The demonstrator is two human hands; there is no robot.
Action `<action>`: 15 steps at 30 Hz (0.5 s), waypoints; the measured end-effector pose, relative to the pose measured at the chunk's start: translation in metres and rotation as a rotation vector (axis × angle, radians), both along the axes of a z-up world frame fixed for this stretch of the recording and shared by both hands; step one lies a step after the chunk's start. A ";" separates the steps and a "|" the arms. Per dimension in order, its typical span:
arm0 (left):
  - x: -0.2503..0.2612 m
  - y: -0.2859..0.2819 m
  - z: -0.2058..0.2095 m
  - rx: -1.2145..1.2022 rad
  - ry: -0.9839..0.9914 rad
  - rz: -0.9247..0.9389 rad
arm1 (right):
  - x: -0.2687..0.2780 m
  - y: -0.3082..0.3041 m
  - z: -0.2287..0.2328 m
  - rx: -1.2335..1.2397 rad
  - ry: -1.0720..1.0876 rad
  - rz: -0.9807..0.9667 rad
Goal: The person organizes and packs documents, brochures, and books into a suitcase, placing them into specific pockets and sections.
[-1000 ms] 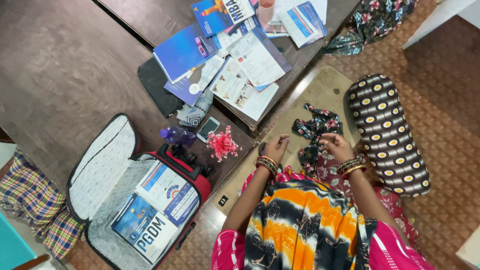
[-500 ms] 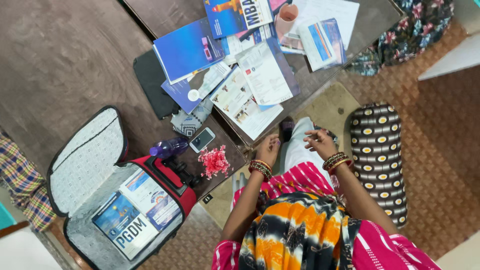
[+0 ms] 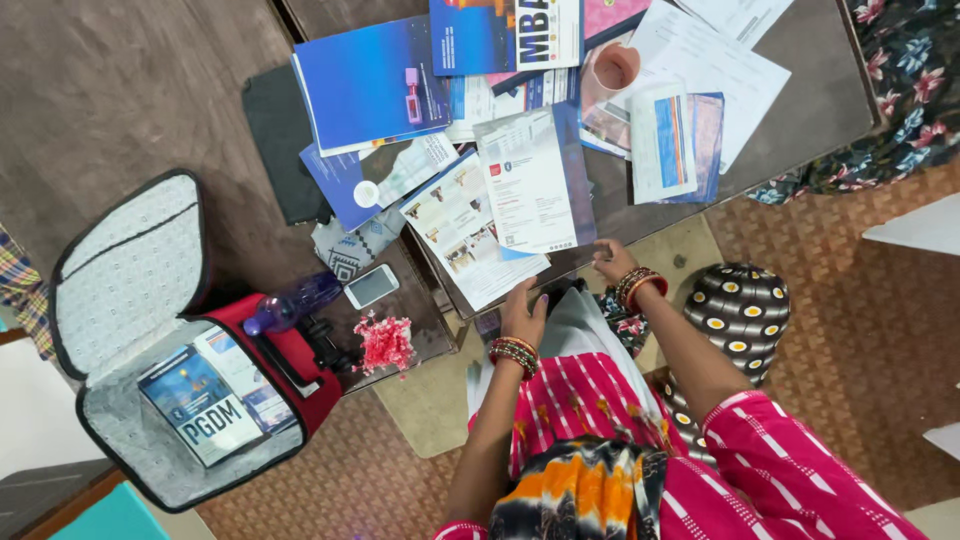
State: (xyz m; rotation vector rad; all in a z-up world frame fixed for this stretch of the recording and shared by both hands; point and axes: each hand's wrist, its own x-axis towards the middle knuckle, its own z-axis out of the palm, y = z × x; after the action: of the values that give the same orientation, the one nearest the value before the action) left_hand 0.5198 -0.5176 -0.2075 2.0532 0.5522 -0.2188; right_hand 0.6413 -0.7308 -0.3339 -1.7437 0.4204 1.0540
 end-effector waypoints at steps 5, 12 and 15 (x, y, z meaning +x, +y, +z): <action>0.007 -0.012 -0.018 -0.011 0.003 0.090 | 0.033 0.006 -0.053 -0.112 0.138 0.080; 0.010 -0.013 -0.036 0.063 0.154 0.094 | 0.043 0.019 -0.092 -0.279 -0.294 0.234; 0.015 -0.008 -0.038 0.006 0.291 0.131 | 0.043 0.028 -0.100 -0.328 -0.048 0.068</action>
State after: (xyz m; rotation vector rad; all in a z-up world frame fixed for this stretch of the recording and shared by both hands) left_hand 0.5350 -0.5256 -0.2452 1.9940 0.8637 -0.4424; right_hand 0.6847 -0.7032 -0.4342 -2.0816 0.5303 1.0320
